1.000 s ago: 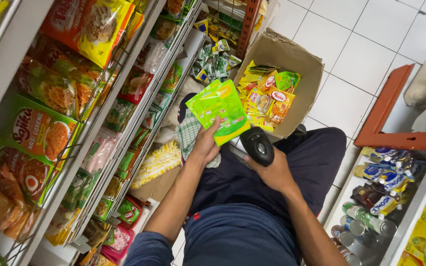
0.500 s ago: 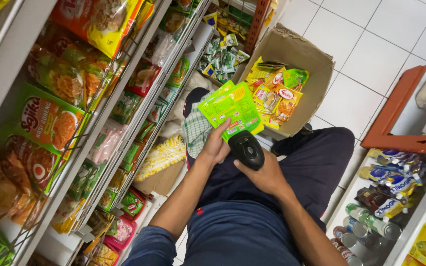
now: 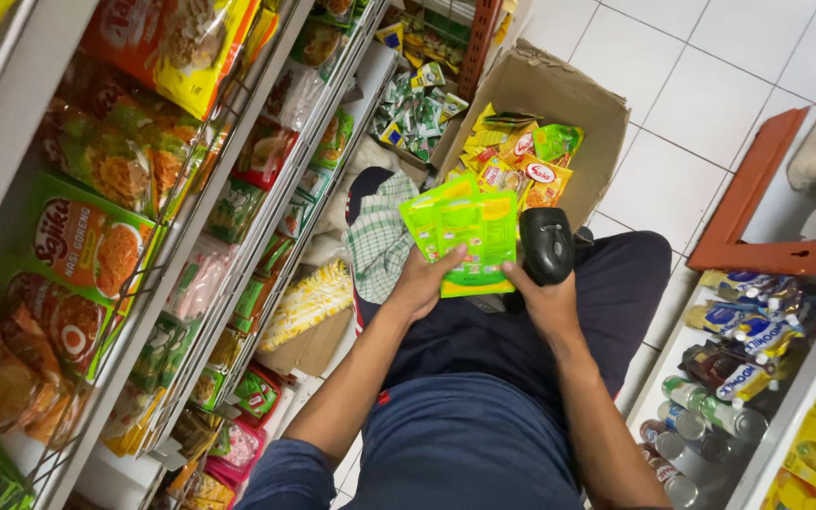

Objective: The person uses a handheld scanner to scan barcodes on packets of food seasoning while taking them from a cardboard box and placing them on shelves.

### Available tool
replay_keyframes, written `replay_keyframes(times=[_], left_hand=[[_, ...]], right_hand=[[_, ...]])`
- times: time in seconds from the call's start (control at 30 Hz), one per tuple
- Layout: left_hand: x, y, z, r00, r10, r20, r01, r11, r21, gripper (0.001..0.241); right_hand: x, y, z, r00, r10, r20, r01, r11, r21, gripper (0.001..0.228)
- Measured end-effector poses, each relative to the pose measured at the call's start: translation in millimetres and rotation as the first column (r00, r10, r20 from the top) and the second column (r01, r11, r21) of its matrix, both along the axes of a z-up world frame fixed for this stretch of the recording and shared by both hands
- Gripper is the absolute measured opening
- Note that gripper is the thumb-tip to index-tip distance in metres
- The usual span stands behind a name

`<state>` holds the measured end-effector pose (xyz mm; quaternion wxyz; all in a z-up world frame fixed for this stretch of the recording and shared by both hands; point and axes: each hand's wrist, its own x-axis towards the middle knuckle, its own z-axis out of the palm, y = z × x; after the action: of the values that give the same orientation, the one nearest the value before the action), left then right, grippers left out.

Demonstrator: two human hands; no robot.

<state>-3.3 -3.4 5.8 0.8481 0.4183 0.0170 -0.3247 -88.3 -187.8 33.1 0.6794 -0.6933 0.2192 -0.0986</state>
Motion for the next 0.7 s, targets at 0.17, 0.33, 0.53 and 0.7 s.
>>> replay_keyframes(times=[0.17, 0.33, 0.53, 0.7], left_hand=[[3, -4, 12, 0.991, 0.073, -0.108, -0.074, 0.997, -0.003, 0.043], [25, 14, 11, 0.989, 0.109, -0.096, -0.104, 0.993, 0.063, 0.038], [48, 22, 11, 0.987, 0.029, -0.157, -0.03, 1.0, -0.003, 0.033], [48, 5, 4, 0.98, -0.033, -0.195, 0.018, 0.997, -0.079, 0.031]], right_hand=[[-3, -18, -19, 0.993, -0.12, -0.01, 0.12, 0.99, 0.077, 0.04], [6, -42, -13, 0.941, -0.272, 0.202, 0.201, 0.928, 0.313, 0.042], [19, -60, -15, 0.948, -0.247, 0.202, 0.216, 0.962, 0.165, 0.039], [26, -55, -32, 0.997, -0.075, -0.024, 0.076, 0.997, 0.034, 0.04]])
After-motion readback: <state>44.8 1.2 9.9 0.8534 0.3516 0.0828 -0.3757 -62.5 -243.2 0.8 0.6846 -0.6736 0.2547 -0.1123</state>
